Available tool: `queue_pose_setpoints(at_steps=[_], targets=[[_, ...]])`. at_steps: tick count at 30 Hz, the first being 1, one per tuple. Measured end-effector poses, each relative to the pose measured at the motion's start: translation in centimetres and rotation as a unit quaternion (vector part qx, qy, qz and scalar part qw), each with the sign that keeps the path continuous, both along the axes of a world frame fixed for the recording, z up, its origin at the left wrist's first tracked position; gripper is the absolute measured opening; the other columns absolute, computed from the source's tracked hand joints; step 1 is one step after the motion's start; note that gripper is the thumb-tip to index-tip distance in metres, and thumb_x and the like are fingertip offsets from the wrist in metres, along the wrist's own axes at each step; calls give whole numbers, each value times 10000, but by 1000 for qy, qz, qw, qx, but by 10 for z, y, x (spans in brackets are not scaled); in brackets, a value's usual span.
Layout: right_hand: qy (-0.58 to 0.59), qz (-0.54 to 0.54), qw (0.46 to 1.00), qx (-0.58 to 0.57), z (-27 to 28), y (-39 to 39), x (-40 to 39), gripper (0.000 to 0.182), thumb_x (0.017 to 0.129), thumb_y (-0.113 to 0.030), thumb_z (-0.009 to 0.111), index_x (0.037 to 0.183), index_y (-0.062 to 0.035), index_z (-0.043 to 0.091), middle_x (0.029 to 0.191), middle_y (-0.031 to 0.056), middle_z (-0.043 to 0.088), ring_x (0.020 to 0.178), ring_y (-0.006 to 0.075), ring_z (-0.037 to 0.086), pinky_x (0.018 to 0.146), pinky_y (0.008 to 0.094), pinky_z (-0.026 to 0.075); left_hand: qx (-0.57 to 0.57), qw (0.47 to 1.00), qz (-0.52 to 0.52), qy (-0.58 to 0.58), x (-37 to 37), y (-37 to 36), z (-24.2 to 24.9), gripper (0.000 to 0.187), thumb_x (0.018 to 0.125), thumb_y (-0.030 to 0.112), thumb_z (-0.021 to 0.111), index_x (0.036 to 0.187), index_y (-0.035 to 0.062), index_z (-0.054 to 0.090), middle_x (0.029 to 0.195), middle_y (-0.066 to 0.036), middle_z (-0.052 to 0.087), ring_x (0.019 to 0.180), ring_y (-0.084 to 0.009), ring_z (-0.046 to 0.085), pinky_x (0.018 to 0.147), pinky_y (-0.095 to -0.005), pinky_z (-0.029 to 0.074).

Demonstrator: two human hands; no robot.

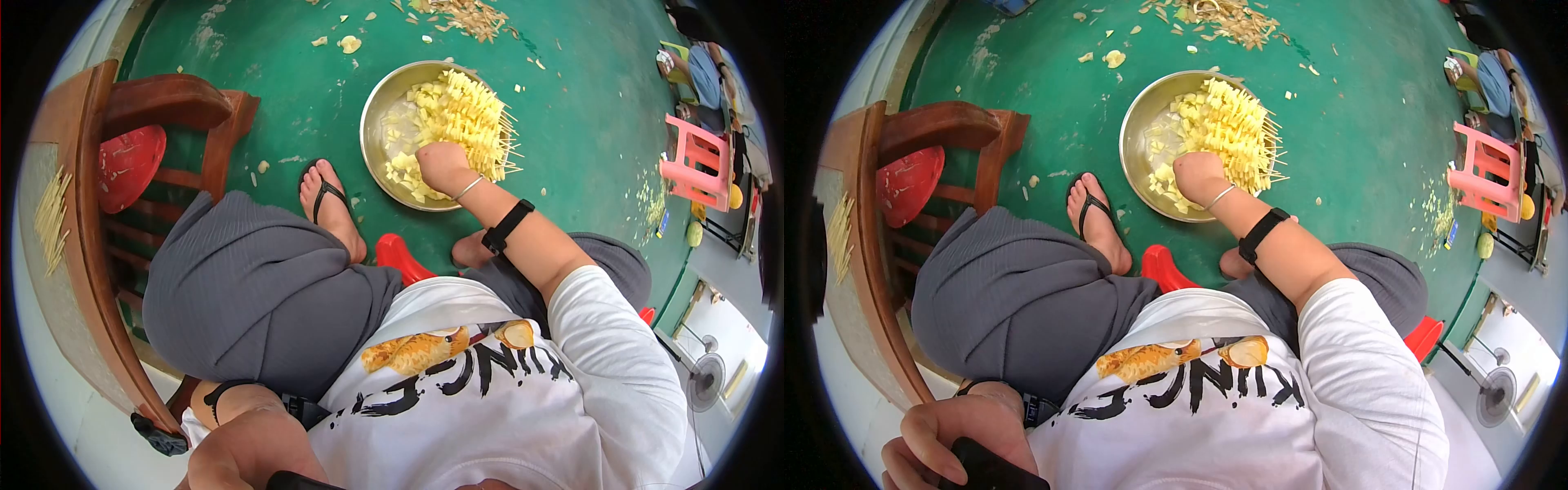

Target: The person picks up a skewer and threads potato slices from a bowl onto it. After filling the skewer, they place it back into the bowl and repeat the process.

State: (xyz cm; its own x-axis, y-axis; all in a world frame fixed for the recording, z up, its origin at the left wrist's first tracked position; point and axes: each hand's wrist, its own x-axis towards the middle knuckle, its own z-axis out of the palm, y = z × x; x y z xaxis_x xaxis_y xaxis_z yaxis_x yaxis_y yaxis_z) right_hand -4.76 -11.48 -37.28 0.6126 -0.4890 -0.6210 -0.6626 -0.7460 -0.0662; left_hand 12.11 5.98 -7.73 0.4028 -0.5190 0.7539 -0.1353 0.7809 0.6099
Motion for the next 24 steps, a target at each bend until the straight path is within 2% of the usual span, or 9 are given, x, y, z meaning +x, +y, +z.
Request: queue_pose_setpoints(at_steps=[8, 13, 17, 19, 24], targets=[[1, -2, 1000, -14, -8, -5, 5, 153, 699, -75, 506, 735, -54, 653, 772, 126, 632, 717, 267, 619, 605, 354, 495, 43, 999, 0, 17, 10, 8, 2, 324, 719, 173, 660, 994, 208, 493, 978, 120, 474, 809, -73, 456, 619, -300, 406], [63, 15, 997, 38, 17, -7, 14, 157, 704, -85, 514, 778, -56, 649, 813, 128, 631, 755, 262, 618, 630, 347, 495, 50, 998, 14, 21, 13, 10, 0, 288, 750, 186, 630, 1003, 202, 493, 980, 118, 477, 810, -73, 464, 621, -307, 416], [57, 26, 997, 48, 4, -2, 14, 166, 707, -83, 504, 788, -55, 647, 818, 133, 630, 765, 266, 618, 637, 350, 496, 46, 999, 15, 23, 15, 11, 0, 285, 753, 188, 627, 1004, 201, 493, 981, 118, 478, 809, -72, 465, 619, -307, 416], [2, -17, 1000, 8, -4, -2, 13, 173, 711, -83, 495, 790, -54, 647, 823, 139, 629, 773, 270, 617, 641, 352, 496, 43, 999, 16, 24, 16, 12, 0, 283, 755, 189, 626, 1005, 201, 493, 981, 118, 479, 809, -72, 465, 618, -307, 416], [21, -60, 998, -29, 3, -18, 12, 176, 715, -85, 492, 793, -50, 646, 817, 139, 630, 769, 273, 618, 637, 351, 497, 41, 999, 21, 24, 19, 14, 0, 279, 758, 191, 622, 1006, 199, 494, 982, 117, 479, 809, -72, 466, 616, -307, 415]])
